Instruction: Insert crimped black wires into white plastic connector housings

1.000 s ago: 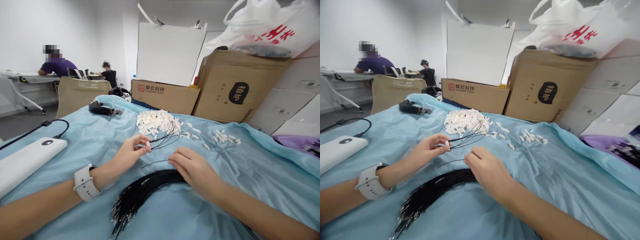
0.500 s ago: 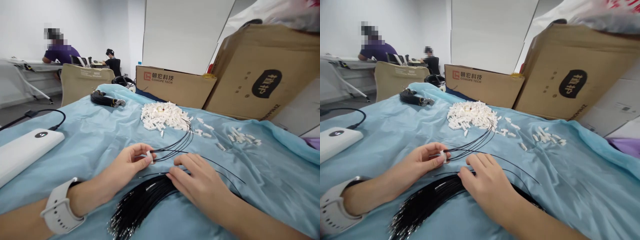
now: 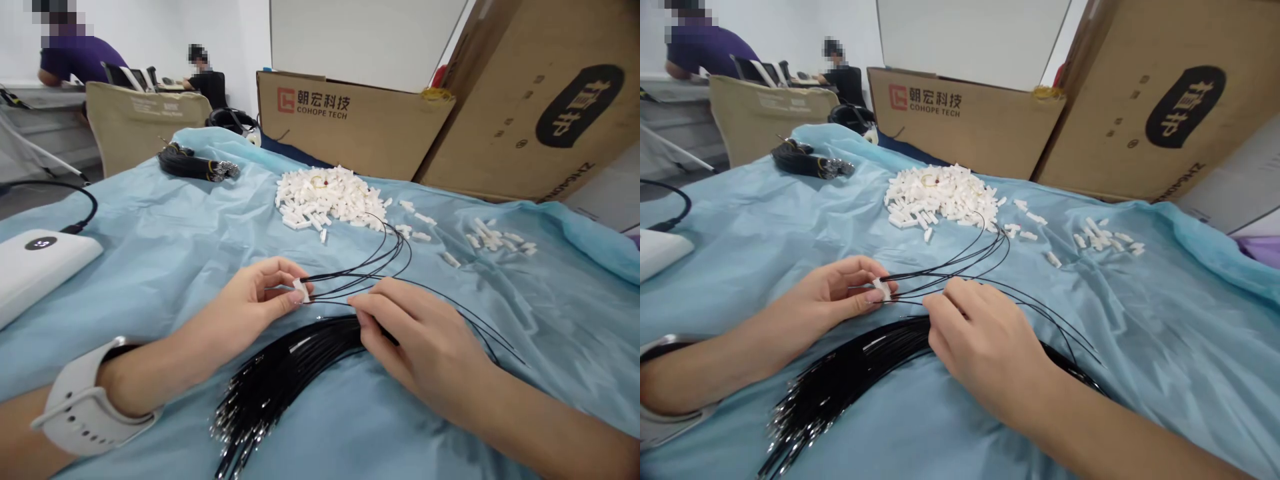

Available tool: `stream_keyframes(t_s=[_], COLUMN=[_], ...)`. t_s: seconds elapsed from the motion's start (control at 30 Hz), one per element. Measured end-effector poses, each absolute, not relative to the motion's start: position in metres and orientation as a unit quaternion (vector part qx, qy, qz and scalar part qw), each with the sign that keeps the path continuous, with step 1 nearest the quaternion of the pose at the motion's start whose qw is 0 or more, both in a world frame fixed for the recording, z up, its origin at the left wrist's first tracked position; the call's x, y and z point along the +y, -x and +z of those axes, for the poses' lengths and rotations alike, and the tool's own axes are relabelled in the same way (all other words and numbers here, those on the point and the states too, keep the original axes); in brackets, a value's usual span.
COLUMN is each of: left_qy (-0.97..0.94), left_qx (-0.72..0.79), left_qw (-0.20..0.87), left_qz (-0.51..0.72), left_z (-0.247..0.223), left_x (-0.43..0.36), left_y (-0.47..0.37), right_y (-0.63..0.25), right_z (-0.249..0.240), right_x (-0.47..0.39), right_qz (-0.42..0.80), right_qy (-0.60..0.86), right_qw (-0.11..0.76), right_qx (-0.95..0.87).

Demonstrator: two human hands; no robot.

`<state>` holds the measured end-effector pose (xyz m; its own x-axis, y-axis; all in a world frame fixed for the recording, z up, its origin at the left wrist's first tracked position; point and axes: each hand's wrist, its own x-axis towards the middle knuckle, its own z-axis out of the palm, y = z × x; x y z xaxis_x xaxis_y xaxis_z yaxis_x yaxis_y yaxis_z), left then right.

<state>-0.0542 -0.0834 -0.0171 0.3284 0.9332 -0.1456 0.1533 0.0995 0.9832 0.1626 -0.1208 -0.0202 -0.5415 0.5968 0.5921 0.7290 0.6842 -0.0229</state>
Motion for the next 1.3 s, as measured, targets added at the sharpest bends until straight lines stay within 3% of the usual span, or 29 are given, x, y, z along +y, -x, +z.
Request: stream_keyframes(t_s=[0.5, 0.8, 0.97, 1.3], left_qy=[-0.599, -0.601, -0.552, -0.580], left_qx=[0.424, 0.380, 0.371, 0.373], left_qw=[0.586, 0.629, 0.681, 0.668], left_qz=[0.345, 0.314, 0.306, 0.280], left_z=[-0.005, -0.016, -0.020, -0.014], left_x=[-0.071, -0.061, -0.060, -0.063], left_y=[0.015, -0.004, 0.003, -0.001], right_y=[-0.173, -0.199, -0.199, -0.202], right_z=[-0.021, -0.032, -0.031, -0.034], right_x=[-0.119, -0.124, -0.123, -0.127], right_qz=[-0.157, -0.197, -0.151, -0.157], right_qy=[0.362, 0.394, 0.400, 0.406], right_qw=[0.350, 0.333, 0.334, 0.306], right_qx=[-0.850, -0.833, -0.840, -0.847])
